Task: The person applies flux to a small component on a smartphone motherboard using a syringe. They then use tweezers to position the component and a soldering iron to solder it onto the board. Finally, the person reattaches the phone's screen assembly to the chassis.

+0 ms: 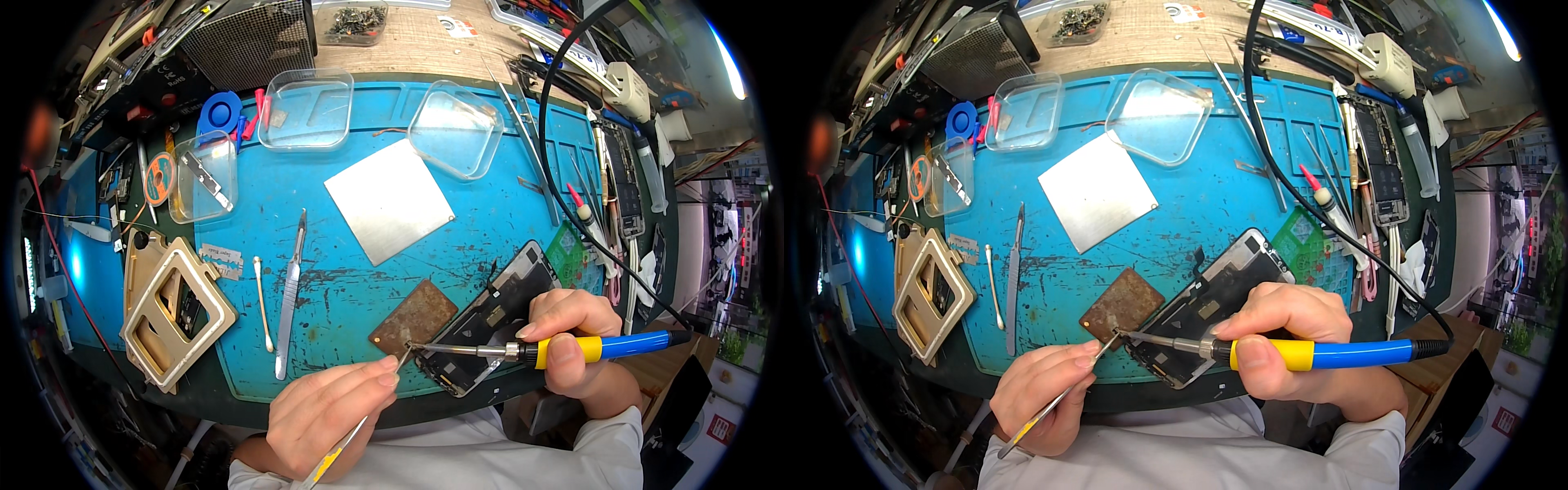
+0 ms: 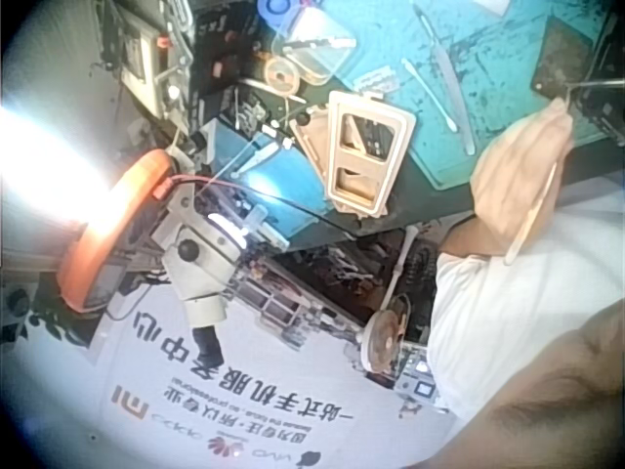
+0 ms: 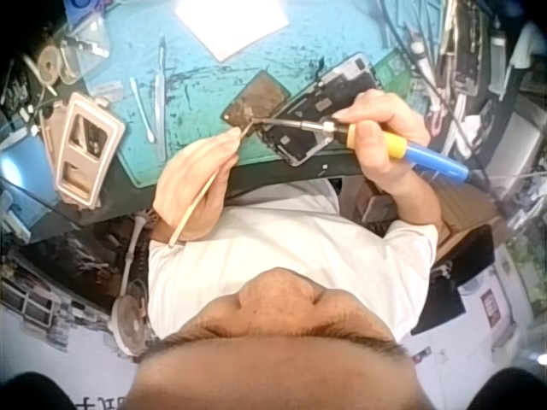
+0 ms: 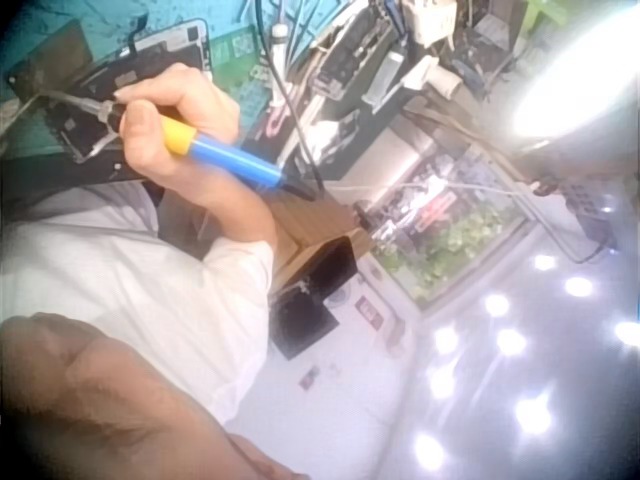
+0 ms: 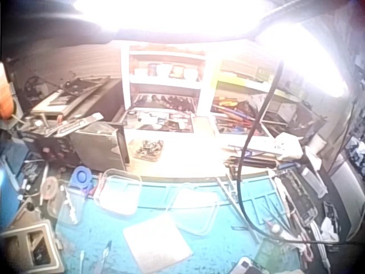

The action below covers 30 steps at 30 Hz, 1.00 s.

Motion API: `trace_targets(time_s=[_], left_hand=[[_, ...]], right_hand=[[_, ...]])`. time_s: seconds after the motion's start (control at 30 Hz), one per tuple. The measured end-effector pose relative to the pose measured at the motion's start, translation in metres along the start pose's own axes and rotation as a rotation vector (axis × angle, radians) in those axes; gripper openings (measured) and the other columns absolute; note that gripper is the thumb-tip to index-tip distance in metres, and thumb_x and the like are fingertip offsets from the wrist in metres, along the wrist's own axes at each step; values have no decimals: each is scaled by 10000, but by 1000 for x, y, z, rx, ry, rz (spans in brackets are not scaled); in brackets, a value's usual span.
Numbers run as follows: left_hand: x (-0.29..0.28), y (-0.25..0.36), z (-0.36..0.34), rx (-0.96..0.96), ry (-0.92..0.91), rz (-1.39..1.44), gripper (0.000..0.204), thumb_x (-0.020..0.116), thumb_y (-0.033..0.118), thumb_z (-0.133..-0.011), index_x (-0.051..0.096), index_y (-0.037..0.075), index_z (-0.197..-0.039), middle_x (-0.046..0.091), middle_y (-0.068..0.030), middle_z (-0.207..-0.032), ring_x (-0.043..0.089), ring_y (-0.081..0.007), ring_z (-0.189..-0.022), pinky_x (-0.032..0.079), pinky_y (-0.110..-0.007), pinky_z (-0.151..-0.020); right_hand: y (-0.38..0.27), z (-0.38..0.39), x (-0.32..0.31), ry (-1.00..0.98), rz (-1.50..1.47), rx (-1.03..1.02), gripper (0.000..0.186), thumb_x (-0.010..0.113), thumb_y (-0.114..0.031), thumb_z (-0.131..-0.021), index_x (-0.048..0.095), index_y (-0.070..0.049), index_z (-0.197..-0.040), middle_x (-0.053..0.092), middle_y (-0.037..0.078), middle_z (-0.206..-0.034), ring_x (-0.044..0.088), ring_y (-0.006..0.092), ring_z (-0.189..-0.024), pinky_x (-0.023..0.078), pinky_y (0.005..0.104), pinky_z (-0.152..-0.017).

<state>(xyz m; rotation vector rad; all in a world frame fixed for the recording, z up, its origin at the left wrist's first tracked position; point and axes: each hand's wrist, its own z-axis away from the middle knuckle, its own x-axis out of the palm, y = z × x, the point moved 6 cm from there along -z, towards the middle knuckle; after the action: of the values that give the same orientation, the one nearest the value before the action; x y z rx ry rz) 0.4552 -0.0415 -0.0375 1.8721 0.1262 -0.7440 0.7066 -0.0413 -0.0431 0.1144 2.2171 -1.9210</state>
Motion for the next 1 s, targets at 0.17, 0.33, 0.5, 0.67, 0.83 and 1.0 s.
trace_targets(time_s=[0.17,0.33,0.5,0.67,0.83,1.0], left_hand=[[0,-1,0,1,-6,5,224,761,-67,-879,703,-11,-1088,784,-187,-1018,780,-308,-906,604,-346,-795],[0,-1,1,-8,-21,13,241,754,-79,-878,698,-10,-1102,782,-185,-1035,777,-309,-921,604,-351,-805],[0,-1,0,-9,-28,17,245,751,-84,-877,697,-9,-1104,782,-186,-1037,777,-311,-923,605,-354,-806],[0,-1,0,-6,-19,16,248,753,-83,-876,696,-10,-1105,782,-188,-1037,778,-313,-919,605,-353,-804],[0,-1,1,-10,-19,18,248,756,-82,-875,697,-11,-1106,782,-190,-1034,780,-313,-919,604,-350,-803],[0,-2,1,-3,-13,17,242,754,-81,-880,698,-12,-1105,782,-192,-1034,780,-310,-924,603,-347,-808]], right_hand=[[-1,-1,1,-2,8,-1,170,705,-165,-916,718,4,-935,674,74,-680,628,170,-574,493,287,-542],[-1,-1,1,-11,25,-2,164,705,-161,-912,720,1,-933,668,73,-672,625,167,-570,489,284,-537],[-1,-1,1,-12,30,-4,159,704,-157,-909,720,0,-932,664,71,-669,622,166,-566,485,284,-533],[-1,-2,2,-16,31,-14,154,703,-151,-909,718,1,-933,662,70,-667,622,167,-563,484,285,-531],[0,0,1,-6,7,-2,167,709,-163,-916,717,2,-943,672,75,-682,632,166,-580,491,287,-540],[-1,-1,1,-6,-1,2,177,715,-172,-921,719,2,-949,675,76,-689,633,167,-586,496,288,-549]])
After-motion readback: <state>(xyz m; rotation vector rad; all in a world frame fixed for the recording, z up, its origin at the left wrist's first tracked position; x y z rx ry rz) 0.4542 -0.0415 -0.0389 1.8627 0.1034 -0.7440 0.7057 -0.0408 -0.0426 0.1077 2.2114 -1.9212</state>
